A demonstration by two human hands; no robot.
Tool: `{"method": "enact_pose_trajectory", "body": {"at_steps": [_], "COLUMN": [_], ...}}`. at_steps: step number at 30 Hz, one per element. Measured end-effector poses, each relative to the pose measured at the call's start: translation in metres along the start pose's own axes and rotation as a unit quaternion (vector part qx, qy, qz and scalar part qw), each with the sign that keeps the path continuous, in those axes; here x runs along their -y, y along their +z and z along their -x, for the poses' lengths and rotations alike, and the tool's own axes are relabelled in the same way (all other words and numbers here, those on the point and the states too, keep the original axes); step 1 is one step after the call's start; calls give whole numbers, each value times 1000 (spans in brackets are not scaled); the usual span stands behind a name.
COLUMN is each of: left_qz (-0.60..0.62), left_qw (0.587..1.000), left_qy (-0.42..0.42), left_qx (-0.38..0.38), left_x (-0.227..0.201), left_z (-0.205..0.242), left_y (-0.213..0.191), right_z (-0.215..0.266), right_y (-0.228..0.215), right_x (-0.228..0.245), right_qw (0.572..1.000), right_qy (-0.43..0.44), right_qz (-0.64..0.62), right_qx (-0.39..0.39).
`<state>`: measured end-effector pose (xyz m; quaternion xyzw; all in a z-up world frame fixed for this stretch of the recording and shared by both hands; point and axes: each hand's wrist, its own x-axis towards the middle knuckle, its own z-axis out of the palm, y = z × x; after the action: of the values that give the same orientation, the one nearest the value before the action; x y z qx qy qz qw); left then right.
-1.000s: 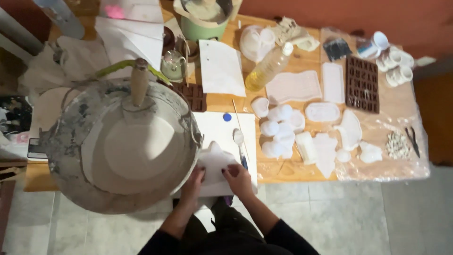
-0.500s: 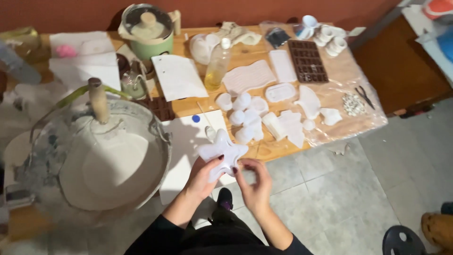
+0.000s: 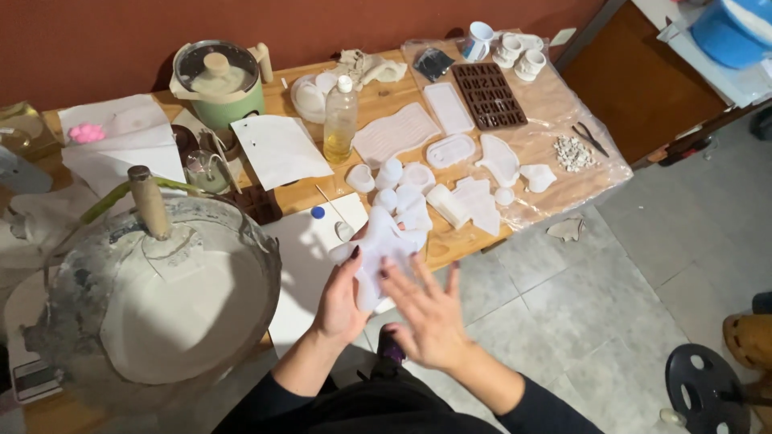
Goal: Mixing casting material in a bucket and preparing a star-shaped mold.
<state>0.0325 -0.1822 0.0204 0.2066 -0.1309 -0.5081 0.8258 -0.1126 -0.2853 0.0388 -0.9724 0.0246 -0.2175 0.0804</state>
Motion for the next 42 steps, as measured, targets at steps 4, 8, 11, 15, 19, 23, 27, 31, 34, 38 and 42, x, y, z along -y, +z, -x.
{"method": "enact_pose_trajectory", "body": {"at_steps": [4,8,11,15,19,23,27,31,34,38,42], "left_qz": [-11,-14,-6,8,15,32,-13,-108,-153,-114,-47], "left_qw": [1000,1000,1000,998,998,998,999,985,974,984,996], "left_qy": [-2,-1,-14,-59,-55,-46,35,110,145,127,79], "left_qx": [12,11,17,28,7,-5,-36,-76,-79,-46,1], "left_x": [-1,-5,-6,-9,5,11,10,16,10,7,-9], "left_z": [0,-1,3,7,5,10,4,12,16,14,13], "left_y": [3,0,3,16,12,13,20,27,39,37,46], "right_z": [-6,-9,-7,-11,-12,-27,-28,-18,-15,-13,-9], "right_y": [-12,-6,-9,-9,-9,-18,-9,-3,0,0,-5], "right_x": [1,6,2,12,11,31,37,48,49,44,28], "right_qw": [998,1000,997,996,996,995,993,975,958,947,952], "right_qy": [44,8,-8,40,3,61,75,132,143,152,121], "right_qz": [44,-9,72,16,-9,-31,-11,-40,-109,-159,-97], "right_qx": [-16,-1,-14,-73,-89,-76,-89,-173,-222,-233,-264]}}
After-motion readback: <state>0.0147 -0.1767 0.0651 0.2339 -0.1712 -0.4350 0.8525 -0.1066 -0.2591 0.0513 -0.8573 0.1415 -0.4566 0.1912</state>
